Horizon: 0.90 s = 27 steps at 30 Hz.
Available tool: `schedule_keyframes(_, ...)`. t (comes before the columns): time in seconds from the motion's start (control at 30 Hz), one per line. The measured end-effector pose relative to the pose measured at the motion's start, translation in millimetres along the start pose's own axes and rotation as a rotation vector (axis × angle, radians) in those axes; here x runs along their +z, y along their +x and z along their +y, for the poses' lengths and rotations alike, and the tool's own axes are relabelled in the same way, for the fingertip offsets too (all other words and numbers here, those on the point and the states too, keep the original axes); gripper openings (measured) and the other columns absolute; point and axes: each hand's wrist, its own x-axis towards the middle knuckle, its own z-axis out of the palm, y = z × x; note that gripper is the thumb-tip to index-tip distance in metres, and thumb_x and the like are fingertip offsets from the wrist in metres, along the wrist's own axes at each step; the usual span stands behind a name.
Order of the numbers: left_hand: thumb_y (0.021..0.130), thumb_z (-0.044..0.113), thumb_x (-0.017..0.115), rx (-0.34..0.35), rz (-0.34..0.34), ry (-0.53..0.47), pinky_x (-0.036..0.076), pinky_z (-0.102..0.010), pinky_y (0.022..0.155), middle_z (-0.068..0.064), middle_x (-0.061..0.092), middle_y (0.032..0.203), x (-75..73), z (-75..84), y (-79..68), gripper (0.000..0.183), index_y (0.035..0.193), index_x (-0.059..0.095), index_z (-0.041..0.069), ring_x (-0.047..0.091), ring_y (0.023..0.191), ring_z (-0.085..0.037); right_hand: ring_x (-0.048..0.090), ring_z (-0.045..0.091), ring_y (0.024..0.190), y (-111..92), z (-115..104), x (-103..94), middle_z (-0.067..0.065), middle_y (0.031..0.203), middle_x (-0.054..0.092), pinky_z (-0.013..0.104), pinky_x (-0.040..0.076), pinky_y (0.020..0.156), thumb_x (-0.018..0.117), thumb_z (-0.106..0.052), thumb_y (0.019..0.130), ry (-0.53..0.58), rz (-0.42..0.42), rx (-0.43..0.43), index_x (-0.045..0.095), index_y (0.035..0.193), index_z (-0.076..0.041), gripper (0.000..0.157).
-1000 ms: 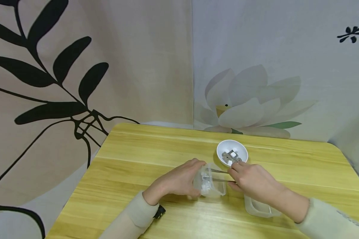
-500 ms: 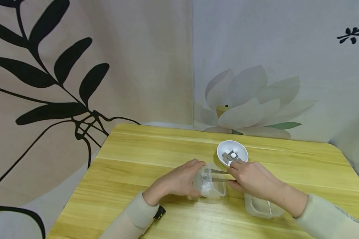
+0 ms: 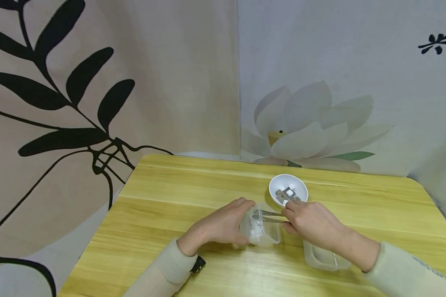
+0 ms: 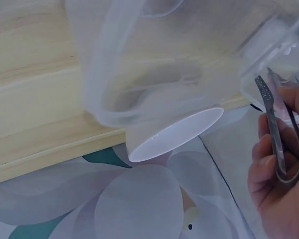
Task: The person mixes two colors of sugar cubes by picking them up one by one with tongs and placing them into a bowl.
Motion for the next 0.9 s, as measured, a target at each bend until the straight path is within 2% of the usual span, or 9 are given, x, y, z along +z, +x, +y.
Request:
schedule_keyframes(0.27,0.071,0.018,0.089,-0.001,0.003,0.021,0.050,-0.030,0.100,-0.003,0.051,0.144,-0.2,-0.2,-0.6,0.103,0.159,0.037,0.006,0.052,0.115,-0.011,0.040,0.006,0.059,-2,2,-0.2,-0.006,0.073,0.047,0.021,0.037,0.042,0.086,-0.020,0.075,-0.006,-0.001,-0.006,0.056,0.075,-0.013,0.031)
schedule_keyframes(0.4,0.071,0.018,0.090,-0.012,0.002,0.020,0.050,-0.031,0.102,-0.003,0.051,0.144,-0.6,0.7,-0.8,0.102,0.159,0.039,0.008,0.052,0.117,-0.012,0.039,0.005,0.060,-6,5,-4.4,-0.006,0.074,0.047,0.020,0.037,0.043,0.081,-0.020,0.078,0.012,0.027,-0.010,0.061,0.079,-0.012,0.022)
schedule_keyframes(0.47,0.071,0.019,0.091,-0.015,0.001,0.022,0.049,-0.031,0.103,-0.002,0.051,0.144,-0.2,1.4,-0.4,0.102,0.158,0.039,0.009,0.052,0.119,-0.012,0.038,0.003,0.061,-11,7,-7.5,-0.008,0.075,0.048,0.018,0.036,0.044,0.069,-0.022,0.090,0.035,0.049,-0.001,0.064,0.082,-0.012,0.014)
schedule_keyframes(0.5,0.070,0.019,0.091,-0.015,0.001,0.022,0.049,-0.031,0.104,-0.003,0.052,0.144,-0.1,1.8,-0.2,0.102,0.158,0.040,0.009,0.053,0.119,-0.013,0.037,0.002,0.061,-14,8,-9.2,-0.009,0.075,0.048,0.017,0.035,0.044,0.062,-0.024,0.096,0.049,0.063,0.006,0.065,0.083,-0.013,0.018)
schedule_keyframes(0.6,0.070,0.019,0.091,-0.007,0.003,0.029,0.048,-0.031,0.105,-0.003,0.052,0.144,-0.2,2.4,0.1,0.102,0.158,0.040,0.008,0.052,0.121,-0.013,0.038,-0.001,0.062,-22,11,-13.6,-0.011,0.077,0.050,0.014,0.033,0.045,0.039,-0.035,0.110,0.088,0.102,0.022,0.067,0.086,-0.014,0.042)
schedule_keyframes(0.67,0.070,0.019,0.091,-0.002,0.004,0.028,0.048,-0.031,0.105,-0.003,0.052,0.144,-0.2,2.1,0.1,0.102,0.158,0.040,0.008,0.053,0.121,-0.014,0.038,-0.002,0.062,-26,12,-15.8,-0.012,0.077,0.051,0.013,0.031,0.044,0.031,-0.042,0.112,0.095,0.116,0.036,0.067,0.088,-0.015,0.050)
schedule_keyframes(0.8,0.070,0.020,0.091,-0.005,0.002,0.022,0.048,-0.032,0.107,-0.003,0.052,0.145,-0.2,1.7,-1.0,0.103,0.158,0.040,0.007,0.053,0.123,-0.015,0.038,-0.001,0.062,-30,14,-17.2,-0.011,0.077,0.051,0.014,0.031,0.044,0.031,-0.044,0.112,0.071,0.105,0.046,0.066,0.088,-0.014,0.052)
schedule_keyframes(0.9,0.070,0.020,0.090,-0.013,-0.001,0.021,0.048,-0.033,0.107,-0.003,0.051,0.146,0.4,2.0,-1.5,0.103,0.159,0.039,0.008,0.053,0.125,-0.016,0.038,0.001,0.062,-30,14,-15.5,-0.009,0.077,0.050,0.015,0.033,0.044,0.050,-0.038,0.107,0.056,0.083,0.027,0.065,0.087,-0.012,0.036)
